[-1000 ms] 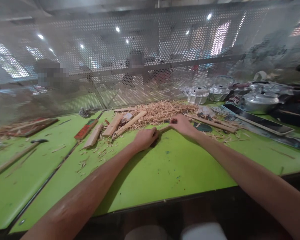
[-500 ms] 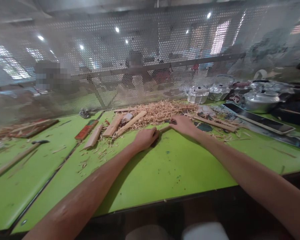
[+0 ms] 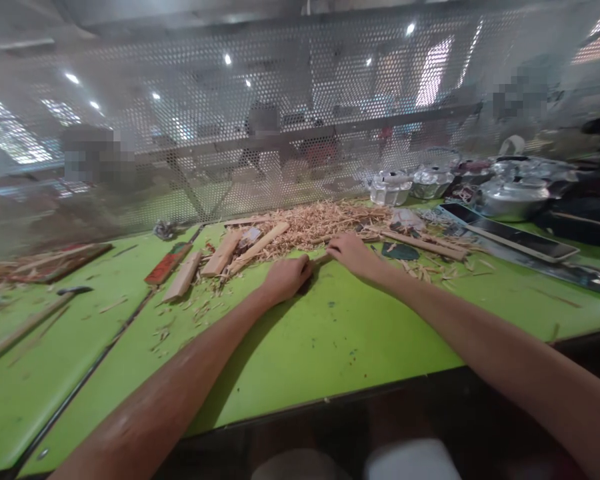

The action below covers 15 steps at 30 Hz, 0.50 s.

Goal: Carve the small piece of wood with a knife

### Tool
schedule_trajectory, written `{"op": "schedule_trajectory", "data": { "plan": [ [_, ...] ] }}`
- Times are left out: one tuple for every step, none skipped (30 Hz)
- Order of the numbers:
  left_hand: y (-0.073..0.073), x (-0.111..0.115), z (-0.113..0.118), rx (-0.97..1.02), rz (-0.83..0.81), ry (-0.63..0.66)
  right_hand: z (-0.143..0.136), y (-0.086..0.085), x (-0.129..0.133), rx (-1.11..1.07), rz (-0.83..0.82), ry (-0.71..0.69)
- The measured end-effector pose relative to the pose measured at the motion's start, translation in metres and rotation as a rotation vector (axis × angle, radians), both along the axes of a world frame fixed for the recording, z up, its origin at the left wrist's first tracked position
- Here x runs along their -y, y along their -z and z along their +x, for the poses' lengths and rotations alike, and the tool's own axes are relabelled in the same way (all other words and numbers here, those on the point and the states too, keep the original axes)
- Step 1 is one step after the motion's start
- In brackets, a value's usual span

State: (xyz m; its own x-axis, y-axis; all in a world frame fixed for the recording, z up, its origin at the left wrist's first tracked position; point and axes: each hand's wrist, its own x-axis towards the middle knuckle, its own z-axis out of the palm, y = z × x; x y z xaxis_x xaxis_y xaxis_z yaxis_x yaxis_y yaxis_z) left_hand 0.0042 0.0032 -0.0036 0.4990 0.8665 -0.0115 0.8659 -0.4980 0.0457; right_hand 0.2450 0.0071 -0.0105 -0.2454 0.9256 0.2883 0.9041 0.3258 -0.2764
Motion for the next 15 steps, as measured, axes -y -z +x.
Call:
{"op": "schedule_trajectory", "data": {
  "plan": [
    [0.000,0.000,0.001,-0.001,-0.003,-0.005,0.003,0.000,-0.003,0.007,0.008,0.026],
    [-0.001,0.000,0.001,-0.001,-0.005,-0.010,0.005,0.000,-0.005,0.015,0.014,0.053],
    [-0.001,0.000,0.001,0.000,-0.006,-0.012,0.007,0.001,-0.007,0.023,0.019,0.076],
    [-0.001,0.000,0.002,0.001,-0.009,-0.011,0.007,0.001,-0.008,0.030,0.024,0.089],
    [-0.002,0.001,0.002,0.001,-0.013,-0.008,0.006,0.002,-0.008,0.036,0.026,0.087],
    [-0.002,0.001,0.002,0.001,-0.017,-0.004,0.004,0.003,-0.007,0.041,0.029,0.071],
    [-0.002,0.001,0.001,0.000,-0.018,0.003,0.000,0.004,-0.005,0.044,0.031,0.042],
    [-0.002,0.001,0.001,-0.003,-0.018,0.011,-0.004,0.006,-0.003,0.048,0.032,0.007],
    [-0.002,0.001,0.001,-0.006,-0.016,0.020,-0.008,0.008,-0.002,0.052,0.031,-0.027],
    [-0.002,0.001,0.000,-0.010,-0.011,0.026,-0.011,0.009,-0.001,0.055,0.031,-0.054],
    [-0.002,0.001,0.000,-0.014,-0.005,0.030,-0.012,0.010,-0.001,0.059,0.034,-0.067],
    [-0.002,0.001,0.000,-0.016,0.000,0.030,-0.012,0.010,-0.001,0.064,0.040,-0.068],
    [-0.002,0.001,0.000,-0.018,0.004,0.025,-0.010,0.011,-0.003,0.068,0.047,-0.057],
    [-0.002,0.001,0.001,-0.018,0.005,0.017,-0.007,0.011,-0.005,0.075,0.057,-0.037],
    [-0.002,0.001,0.001,-0.018,0.005,0.009,-0.004,0.012,-0.007,0.082,0.066,-0.014]
  ]
}}
